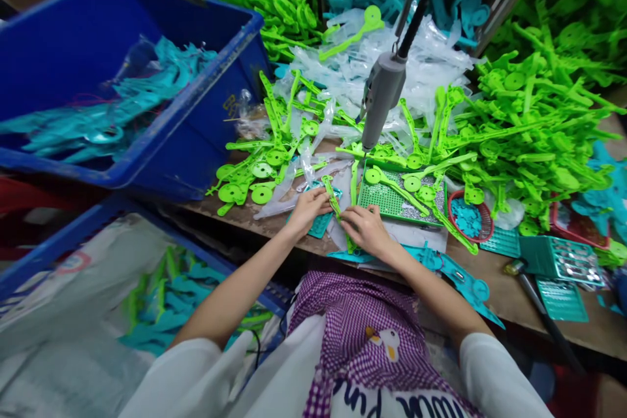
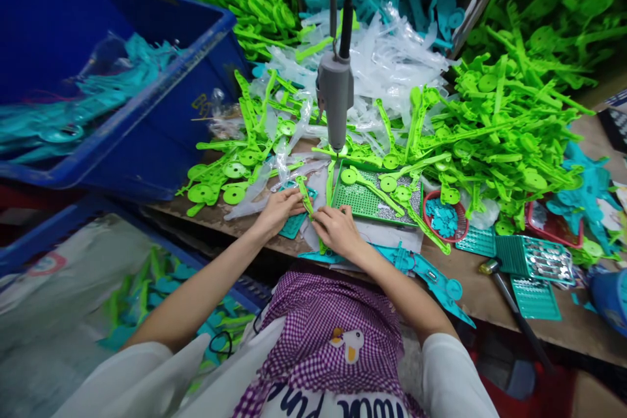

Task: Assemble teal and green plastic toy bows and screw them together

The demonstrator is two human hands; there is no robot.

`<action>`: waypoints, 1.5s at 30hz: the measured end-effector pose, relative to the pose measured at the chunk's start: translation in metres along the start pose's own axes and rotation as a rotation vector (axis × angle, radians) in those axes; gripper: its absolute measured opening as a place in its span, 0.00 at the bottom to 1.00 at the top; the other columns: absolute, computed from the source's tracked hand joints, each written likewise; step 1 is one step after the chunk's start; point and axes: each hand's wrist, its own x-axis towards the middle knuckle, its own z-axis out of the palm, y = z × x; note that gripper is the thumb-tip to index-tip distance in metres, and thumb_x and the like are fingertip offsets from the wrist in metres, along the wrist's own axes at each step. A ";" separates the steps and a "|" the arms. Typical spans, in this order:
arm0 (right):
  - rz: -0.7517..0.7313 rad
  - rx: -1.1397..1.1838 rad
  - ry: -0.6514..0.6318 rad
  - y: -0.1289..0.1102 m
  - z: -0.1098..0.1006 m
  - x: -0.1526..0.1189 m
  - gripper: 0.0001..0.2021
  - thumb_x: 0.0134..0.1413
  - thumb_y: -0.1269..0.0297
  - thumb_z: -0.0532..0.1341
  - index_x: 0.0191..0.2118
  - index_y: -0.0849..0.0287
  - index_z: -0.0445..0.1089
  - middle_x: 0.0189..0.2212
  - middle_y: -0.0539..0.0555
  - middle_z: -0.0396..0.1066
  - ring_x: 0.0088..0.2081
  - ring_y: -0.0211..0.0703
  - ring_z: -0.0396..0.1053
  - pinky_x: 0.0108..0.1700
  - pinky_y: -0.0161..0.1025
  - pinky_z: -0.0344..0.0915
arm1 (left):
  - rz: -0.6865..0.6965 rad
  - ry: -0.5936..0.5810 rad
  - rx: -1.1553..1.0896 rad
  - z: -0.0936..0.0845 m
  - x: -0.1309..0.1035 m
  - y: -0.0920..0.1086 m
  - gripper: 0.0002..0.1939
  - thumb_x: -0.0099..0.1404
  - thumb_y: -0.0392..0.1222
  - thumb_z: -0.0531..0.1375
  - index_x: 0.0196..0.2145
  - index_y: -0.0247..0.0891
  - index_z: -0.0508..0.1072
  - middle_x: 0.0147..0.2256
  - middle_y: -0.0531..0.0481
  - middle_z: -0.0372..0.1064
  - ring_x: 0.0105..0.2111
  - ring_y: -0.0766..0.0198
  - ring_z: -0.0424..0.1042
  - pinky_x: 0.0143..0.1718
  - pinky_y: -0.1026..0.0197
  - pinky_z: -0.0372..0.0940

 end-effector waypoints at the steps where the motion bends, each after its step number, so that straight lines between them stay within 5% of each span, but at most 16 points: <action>1: 0.007 0.000 0.021 -0.001 -0.002 0.003 0.13 0.68 0.63 0.53 0.50 0.59 0.72 0.49 0.59 0.74 0.49 0.46 0.69 0.50 0.44 0.50 | -0.002 -0.016 -0.006 -0.001 0.000 0.000 0.07 0.56 0.40 0.65 0.32 0.35 0.72 0.28 0.49 0.77 0.33 0.62 0.79 0.38 0.63 0.73; 4: 0.019 -0.043 0.037 -0.003 -0.009 0.027 0.14 0.69 0.63 0.51 0.50 0.59 0.72 0.47 0.60 0.74 0.49 0.46 0.69 0.49 0.43 0.54 | -0.006 -0.042 -0.032 -0.002 0.001 0.001 0.07 0.57 0.39 0.66 0.31 0.35 0.72 0.28 0.49 0.76 0.32 0.62 0.78 0.39 0.63 0.73; 11: 0.020 -0.205 -0.211 0.003 -0.012 0.083 0.15 0.68 0.65 0.51 0.46 0.61 0.75 0.45 0.60 0.73 0.42 0.46 0.70 0.42 0.41 0.60 | -0.062 -0.022 -0.059 -0.003 0.005 0.003 0.04 0.58 0.33 0.65 0.33 0.34 0.74 0.29 0.50 0.76 0.32 0.63 0.78 0.39 0.61 0.74; 23: -0.306 -0.441 -0.400 0.016 -0.017 0.102 0.16 0.69 0.69 0.47 0.47 0.69 0.70 0.42 0.63 0.72 0.43 0.48 0.69 0.45 0.42 0.61 | -0.039 -0.076 -0.041 -0.009 0.012 -0.006 0.07 0.57 0.34 0.66 0.35 0.32 0.76 0.29 0.49 0.76 0.32 0.64 0.77 0.43 0.57 0.74; 34: -0.173 -0.041 -0.307 0.029 -0.018 0.098 0.08 0.67 0.68 0.53 0.45 0.60 0.68 0.44 0.57 0.72 0.43 0.42 0.68 0.42 0.36 0.59 | 0.024 -0.053 0.032 -0.006 0.014 -0.010 0.11 0.53 0.38 0.66 0.35 0.33 0.76 0.29 0.48 0.77 0.35 0.58 0.79 0.43 0.52 0.75; 45: -0.152 -0.131 -0.325 0.023 -0.012 0.099 0.08 0.65 0.69 0.53 0.41 0.61 0.69 0.39 0.57 0.74 0.38 0.43 0.69 0.38 0.37 0.58 | 0.071 0.001 0.065 -0.002 0.017 -0.015 0.10 0.51 0.38 0.61 0.32 0.34 0.76 0.25 0.52 0.75 0.30 0.60 0.78 0.37 0.57 0.75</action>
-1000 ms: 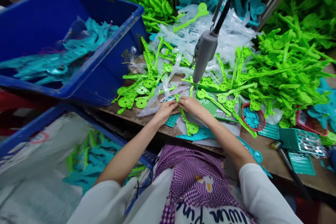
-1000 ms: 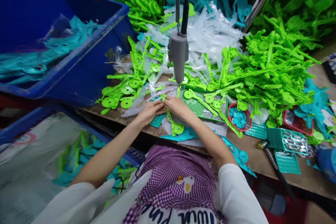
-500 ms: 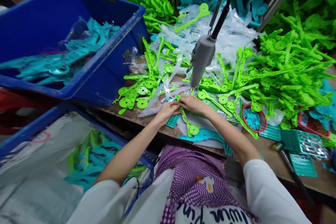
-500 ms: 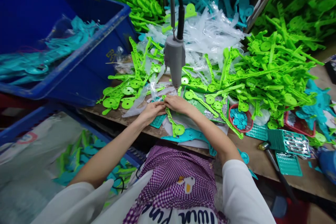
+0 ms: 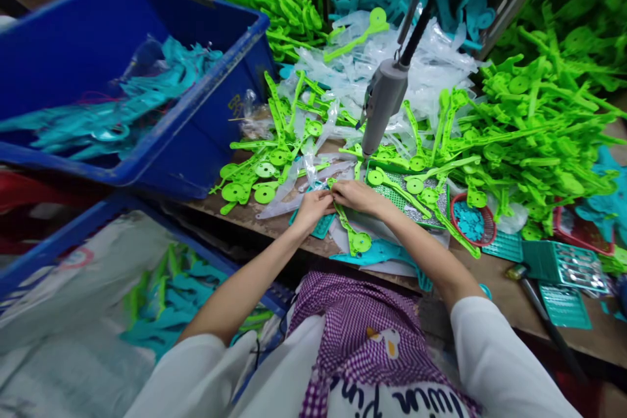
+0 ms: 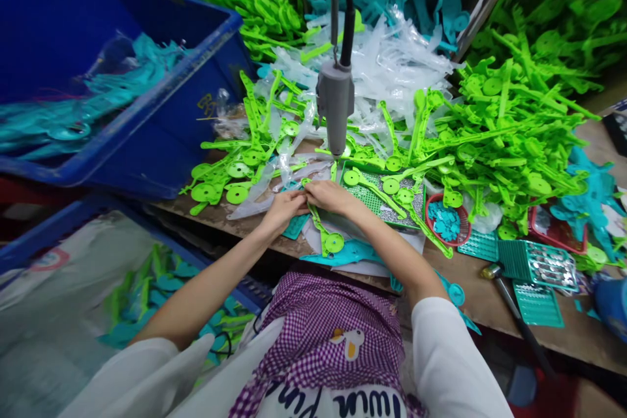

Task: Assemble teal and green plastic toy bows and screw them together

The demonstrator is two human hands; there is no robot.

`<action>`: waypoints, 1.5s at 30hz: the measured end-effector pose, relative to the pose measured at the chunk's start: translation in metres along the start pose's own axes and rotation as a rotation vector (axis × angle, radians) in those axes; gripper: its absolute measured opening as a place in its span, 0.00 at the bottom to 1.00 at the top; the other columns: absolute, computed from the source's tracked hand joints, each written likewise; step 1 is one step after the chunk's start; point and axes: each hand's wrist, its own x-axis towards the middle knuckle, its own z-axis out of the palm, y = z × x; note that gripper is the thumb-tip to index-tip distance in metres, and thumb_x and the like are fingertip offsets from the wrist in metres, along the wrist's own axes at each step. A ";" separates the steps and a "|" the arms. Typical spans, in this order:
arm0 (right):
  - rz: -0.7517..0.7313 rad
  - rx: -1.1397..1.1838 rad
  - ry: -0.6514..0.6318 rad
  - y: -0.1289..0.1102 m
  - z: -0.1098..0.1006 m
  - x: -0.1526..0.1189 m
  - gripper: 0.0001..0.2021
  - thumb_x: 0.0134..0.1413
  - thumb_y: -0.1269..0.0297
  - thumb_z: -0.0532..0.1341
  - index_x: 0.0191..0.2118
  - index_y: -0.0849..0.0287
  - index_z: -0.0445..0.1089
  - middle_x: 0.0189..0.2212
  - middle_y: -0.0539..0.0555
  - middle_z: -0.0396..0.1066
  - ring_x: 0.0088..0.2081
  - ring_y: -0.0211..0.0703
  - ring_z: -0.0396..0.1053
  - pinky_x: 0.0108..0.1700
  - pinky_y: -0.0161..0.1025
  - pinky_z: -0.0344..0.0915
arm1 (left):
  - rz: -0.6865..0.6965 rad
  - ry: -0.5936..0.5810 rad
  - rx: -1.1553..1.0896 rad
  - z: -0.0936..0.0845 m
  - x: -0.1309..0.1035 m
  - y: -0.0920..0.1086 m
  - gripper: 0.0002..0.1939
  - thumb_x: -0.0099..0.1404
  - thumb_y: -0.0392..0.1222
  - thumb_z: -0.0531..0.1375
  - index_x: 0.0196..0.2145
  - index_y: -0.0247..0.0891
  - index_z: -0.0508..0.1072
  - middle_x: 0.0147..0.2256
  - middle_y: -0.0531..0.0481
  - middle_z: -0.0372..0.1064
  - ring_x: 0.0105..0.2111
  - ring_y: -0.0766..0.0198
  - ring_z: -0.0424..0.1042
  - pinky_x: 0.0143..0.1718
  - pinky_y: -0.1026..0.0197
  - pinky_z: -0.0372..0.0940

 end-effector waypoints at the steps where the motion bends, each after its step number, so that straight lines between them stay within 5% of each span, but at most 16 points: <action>1: 0.019 0.007 0.006 0.000 0.001 0.002 0.08 0.65 0.68 0.53 0.43 0.61 0.69 0.40 0.57 0.74 0.38 0.43 0.69 0.38 0.37 0.58 | -0.004 0.004 -0.002 0.000 0.000 0.000 0.09 0.51 0.38 0.61 0.31 0.34 0.75 0.25 0.52 0.75 0.29 0.60 0.78 0.37 0.57 0.75; 5: 0.062 0.023 0.080 -0.001 0.002 0.000 0.12 0.65 0.68 0.53 0.52 0.60 0.64 0.48 0.59 0.72 0.42 0.45 0.69 0.41 0.39 0.60 | -0.027 0.019 -0.017 0.002 0.000 0.003 0.06 0.51 0.38 0.62 0.29 0.35 0.74 0.25 0.50 0.76 0.31 0.59 0.79 0.37 0.57 0.75; 9: 0.061 -0.003 0.267 -0.013 -0.001 -0.039 0.10 0.67 0.65 0.53 0.46 0.60 0.69 0.45 0.59 0.72 0.47 0.47 0.68 0.48 0.42 0.58 | -0.035 0.026 -0.028 0.002 -0.003 0.004 0.10 0.52 0.41 0.64 0.33 0.34 0.75 0.27 0.48 0.77 0.32 0.57 0.79 0.39 0.55 0.75; 12: 0.215 0.042 0.350 -0.032 0.010 -0.080 0.12 0.68 0.61 0.52 0.43 0.59 0.71 0.42 0.58 0.73 0.44 0.46 0.69 0.46 0.42 0.57 | -0.018 0.038 -0.030 0.002 -0.005 0.004 0.14 0.53 0.43 0.66 0.36 0.34 0.75 0.28 0.49 0.77 0.32 0.58 0.79 0.39 0.55 0.75; 15: 0.403 0.071 0.303 -0.054 0.029 -0.101 0.11 0.67 0.61 0.54 0.46 0.58 0.71 0.44 0.58 0.74 0.46 0.47 0.68 0.47 0.43 0.55 | -0.013 0.076 -0.019 0.001 -0.005 0.003 0.15 0.53 0.43 0.66 0.38 0.35 0.75 0.29 0.49 0.77 0.32 0.59 0.79 0.40 0.55 0.75; 19: 0.551 0.108 0.221 -0.069 0.039 -0.096 0.11 0.67 0.60 0.54 0.44 0.56 0.73 0.41 0.56 0.75 0.46 0.48 0.68 0.47 0.44 0.53 | 0.015 0.103 -0.020 -0.001 -0.007 0.003 0.18 0.53 0.44 0.67 0.41 0.35 0.74 0.32 0.49 0.77 0.35 0.60 0.78 0.43 0.54 0.74; 27: 0.580 0.124 0.045 -0.059 0.000 -0.075 0.11 0.66 0.64 0.53 0.44 0.55 0.73 0.43 0.58 0.78 0.44 0.49 0.73 0.41 0.41 0.58 | 0.177 0.113 -0.021 -0.004 -0.024 -0.013 0.32 0.49 0.43 0.69 0.52 0.36 0.69 0.50 0.40 0.73 0.46 0.55 0.76 0.53 0.50 0.69; 45: 0.491 0.199 0.115 -0.058 0.023 -0.067 0.10 0.67 0.65 0.52 0.46 0.58 0.69 0.44 0.58 0.74 0.43 0.47 0.72 0.42 0.38 0.61 | 0.268 0.092 0.080 -0.003 -0.027 -0.018 0.26 0.48 0.41 0.68 0.46 0.37 0.72 0.48 0.42 0.74 0.45 0.54 0.76 0.51 0.49 0.70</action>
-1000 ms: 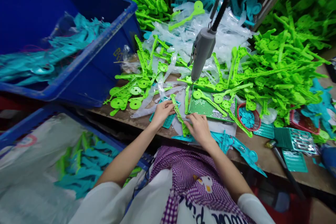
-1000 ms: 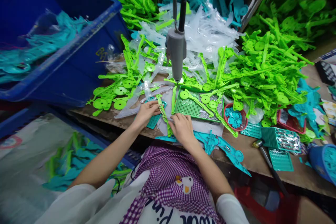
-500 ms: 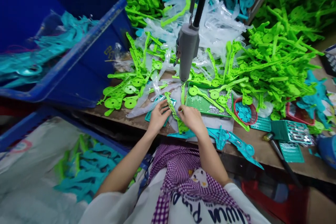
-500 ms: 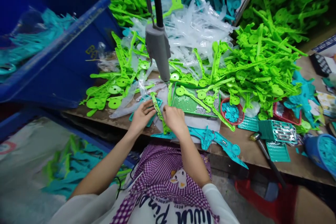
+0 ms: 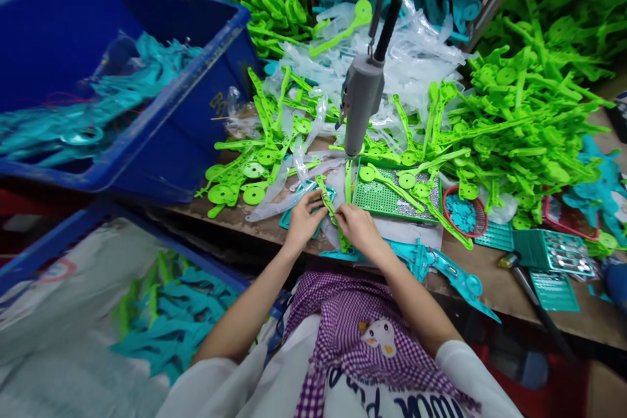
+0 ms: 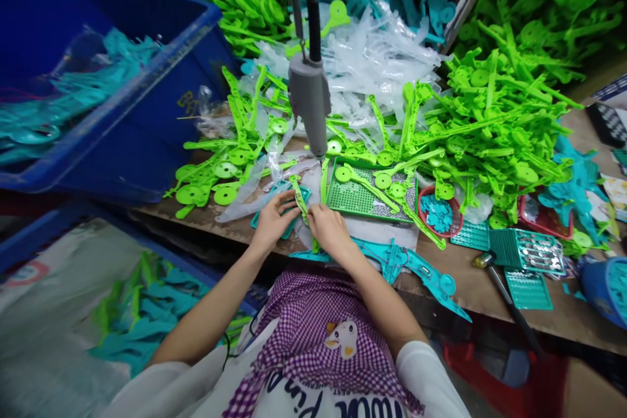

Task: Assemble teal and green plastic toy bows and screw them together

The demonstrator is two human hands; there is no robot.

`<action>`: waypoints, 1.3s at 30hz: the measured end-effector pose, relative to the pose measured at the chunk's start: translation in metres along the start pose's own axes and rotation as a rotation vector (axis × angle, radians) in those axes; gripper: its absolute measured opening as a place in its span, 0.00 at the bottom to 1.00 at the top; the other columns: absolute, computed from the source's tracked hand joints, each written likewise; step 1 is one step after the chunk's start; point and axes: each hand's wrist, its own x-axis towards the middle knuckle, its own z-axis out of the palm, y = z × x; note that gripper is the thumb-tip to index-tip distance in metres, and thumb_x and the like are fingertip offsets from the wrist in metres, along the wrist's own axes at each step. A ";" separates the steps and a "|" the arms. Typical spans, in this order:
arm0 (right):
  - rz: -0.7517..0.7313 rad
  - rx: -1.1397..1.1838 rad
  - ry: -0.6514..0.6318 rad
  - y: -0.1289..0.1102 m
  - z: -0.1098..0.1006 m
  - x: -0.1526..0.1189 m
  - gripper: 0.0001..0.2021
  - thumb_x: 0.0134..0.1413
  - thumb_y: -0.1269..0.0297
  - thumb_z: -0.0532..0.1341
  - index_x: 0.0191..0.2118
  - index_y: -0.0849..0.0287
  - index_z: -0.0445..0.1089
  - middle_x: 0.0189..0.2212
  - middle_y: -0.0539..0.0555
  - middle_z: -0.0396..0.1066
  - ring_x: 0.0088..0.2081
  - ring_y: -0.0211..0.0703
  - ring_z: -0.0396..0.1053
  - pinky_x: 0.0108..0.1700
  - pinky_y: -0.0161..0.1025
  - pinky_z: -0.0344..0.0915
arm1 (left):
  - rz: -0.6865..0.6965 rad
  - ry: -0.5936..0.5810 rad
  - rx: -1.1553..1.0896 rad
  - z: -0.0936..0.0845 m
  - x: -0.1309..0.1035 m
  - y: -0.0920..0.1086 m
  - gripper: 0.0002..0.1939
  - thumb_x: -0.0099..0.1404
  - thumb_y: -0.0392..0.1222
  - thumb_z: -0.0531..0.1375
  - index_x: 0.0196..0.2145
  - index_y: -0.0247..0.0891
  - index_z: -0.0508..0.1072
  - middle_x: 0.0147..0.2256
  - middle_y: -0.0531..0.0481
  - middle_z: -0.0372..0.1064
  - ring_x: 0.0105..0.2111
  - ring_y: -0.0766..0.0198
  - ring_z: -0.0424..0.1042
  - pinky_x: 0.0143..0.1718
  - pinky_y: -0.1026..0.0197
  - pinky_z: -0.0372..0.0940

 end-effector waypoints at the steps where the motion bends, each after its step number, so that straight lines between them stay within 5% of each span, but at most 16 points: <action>1: -0.010 0.016 0.002 0.002 0.001 0.000 0.09 0.67 0.65 0.53 0.45 0.58 0.69 0.43 0.58 0.74 0.43 0.46 0.72 0.42 0.38 0.61 | -0.002 0.001 -0.011 0.000 0.000 0.000 0.26 0.47 0.41 0.68 0.46 0.37 0.71 0.48 0.42 0.74 0.45 0.54 0.76 0.51 0.49 0.70; 24: 0.011 -0.096 -0.069 -0.001 -0.008 0.009 0.10 0.66 0.62 0.54 0.43 0.58 0.72 0.43 0.60 0.77 0.44 0.50 0.74 0.40 0.39 0.61 | -0.002 0.020 -0.046 0.001 0.001 0.000 0.26 0.47 0.39 0.68 0.46 0.36 0.71 0.47 0.41 0.74 0.45 0.55 0.76 0.51 0.49 0.69; 39: -0.033 0.000 0.016 0.012 0.011 -0.011 0.12 0.68 0.66 0.51 0.48 0.57 0.71 0.44 0.57 0.75 0.45 0.45 0.73 0.44 0.36 0.61 | -0.010 -0.038 -0.065 -0.003 0.002 -0.003 0.31 0.46 0.41 0.70 0.48 0.37 0.68 0.49 0.41 0.71 0.46 0.55 0.74 0.51 0.49 0.69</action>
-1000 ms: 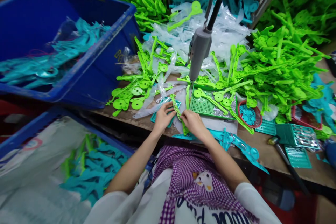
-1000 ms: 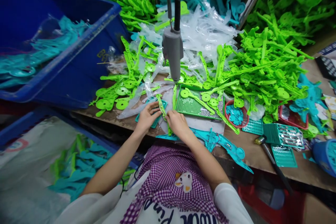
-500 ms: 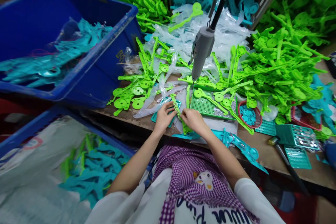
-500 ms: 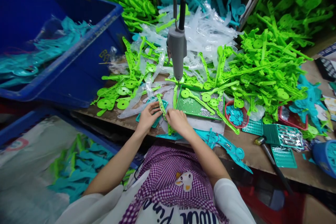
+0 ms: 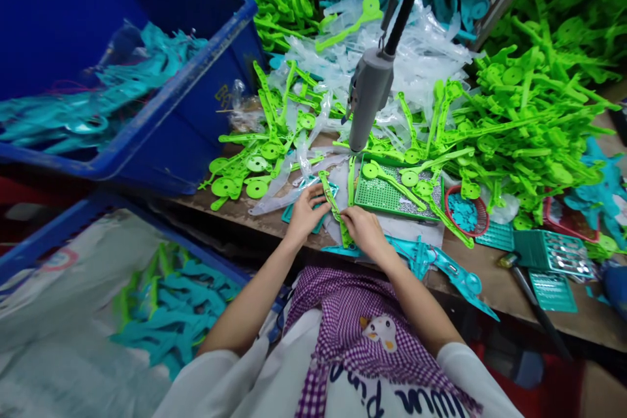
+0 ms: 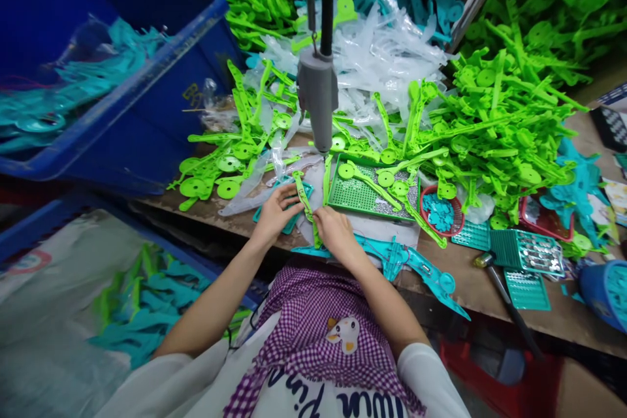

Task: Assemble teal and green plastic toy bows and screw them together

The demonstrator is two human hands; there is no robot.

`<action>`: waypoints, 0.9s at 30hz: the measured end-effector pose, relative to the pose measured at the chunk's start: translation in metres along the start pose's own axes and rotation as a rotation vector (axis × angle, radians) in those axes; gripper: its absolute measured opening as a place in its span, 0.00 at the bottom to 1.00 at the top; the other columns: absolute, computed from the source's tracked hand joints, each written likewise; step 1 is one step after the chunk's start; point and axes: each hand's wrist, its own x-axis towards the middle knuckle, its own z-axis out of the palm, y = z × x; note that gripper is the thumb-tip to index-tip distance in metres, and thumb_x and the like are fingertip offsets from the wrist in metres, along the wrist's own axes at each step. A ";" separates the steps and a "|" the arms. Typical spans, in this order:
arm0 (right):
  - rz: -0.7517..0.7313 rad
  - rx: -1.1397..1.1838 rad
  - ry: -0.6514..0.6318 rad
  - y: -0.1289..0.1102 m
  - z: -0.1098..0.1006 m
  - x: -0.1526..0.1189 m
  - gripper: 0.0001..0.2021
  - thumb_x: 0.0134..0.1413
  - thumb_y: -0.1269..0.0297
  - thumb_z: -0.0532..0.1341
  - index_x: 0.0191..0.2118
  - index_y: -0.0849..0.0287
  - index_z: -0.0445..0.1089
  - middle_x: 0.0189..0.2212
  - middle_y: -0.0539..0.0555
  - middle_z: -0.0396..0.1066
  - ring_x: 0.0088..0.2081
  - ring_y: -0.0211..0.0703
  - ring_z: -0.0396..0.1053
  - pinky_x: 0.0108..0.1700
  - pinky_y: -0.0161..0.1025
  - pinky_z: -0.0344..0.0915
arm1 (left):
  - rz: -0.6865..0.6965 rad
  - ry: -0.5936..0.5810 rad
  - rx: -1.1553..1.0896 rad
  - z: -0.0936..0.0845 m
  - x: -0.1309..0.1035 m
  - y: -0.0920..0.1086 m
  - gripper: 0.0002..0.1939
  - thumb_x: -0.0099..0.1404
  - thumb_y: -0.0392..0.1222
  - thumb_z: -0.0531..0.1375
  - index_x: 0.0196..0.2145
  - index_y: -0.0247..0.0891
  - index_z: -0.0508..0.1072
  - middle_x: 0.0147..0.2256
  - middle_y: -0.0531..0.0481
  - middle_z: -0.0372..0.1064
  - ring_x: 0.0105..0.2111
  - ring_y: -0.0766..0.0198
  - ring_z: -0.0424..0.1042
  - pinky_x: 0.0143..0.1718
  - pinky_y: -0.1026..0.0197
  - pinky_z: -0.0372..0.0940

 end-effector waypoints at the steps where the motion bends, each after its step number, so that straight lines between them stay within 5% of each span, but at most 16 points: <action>1: 0.004 -0.011 -0.002 -0.001 0.000 -0.001 0.13 0.68 0.66 0.51 0.48 0.57 0.71 0.44 0.57 0.75 0.45 0.45 0.73 0.44 0.36 0.61 | 0.004 -0.023 0.004 -0.001 -0.001 -0.001 0.32 0.46 0.41 0.70 0.49 0.38 0.67 0.51 0.41 0.70 0.47 0.55 0.73 0.52 0.48 0.69; 10: 0.009 -0.005 0.006 0.001 0.005 0.004 0.12 0.67 0.67 0.51 0.46 0.58 0.72 0.44 0.57 0.74 0.45 0.45 0.72 0.44 0.36 0.61 | 0.124 -0.115 0.153 -0.001 -0.004 -0.014 0.34 0.49 0.39 0.69 0.53 0.41 0.66 0.57 0.40 0.64 0.51 0.54 0.70 0.52 0.47 0.69; 15: -0.012 0.164 0.071 0.010 0.010 0.006 0.10 0.65 0.68 0.54 0.42 0.59 0.73 0.40 0.55 0.76 0.42 0.42 0.72 0.44 0.34 0.61 | 0.077 -0.136 0.068 -0.005 -0.003 -0.009 0.35 0.47 0.42 0.71 0.53 0.40 0.67 0.57 0.40 0.65 0.52 0.53 0.70 0.54 0.48 0.68; 20: 0.038 0.359 0.171 0.015 0.012 0.005 0.11 0.65 0.66 0.54 0.41 0.60 0.73 0.36 0.53 0.77 0.37 0.39 0.72 0.41 0.32 0.61 | 0.009 -0.063 -0.050 -0.009 -0.003 -0.007 0.37 0.49 0.47 0.71 0.54 0.38 0.66 0.52 0.39 0.70 0.49 0.55 0.73 0.55 0.49 0.67; 27: 0.094 0.206 0.169 0.005 0.005 -0.001 0.10 0.65 0.60 0.56 0.42 0.56 0.75 0.35 0.52 0.78 0.37 0.40 0.74 0.39 0.32 0.60 | 0.004 0.006 -0.068 -0.005 0.000 -0.011 0.35 0.47 0.45 0.72 0.51 0.37 0.67 0.47 0.41 0.73 0.45 0.56 0.75 0.53 0.50 0.68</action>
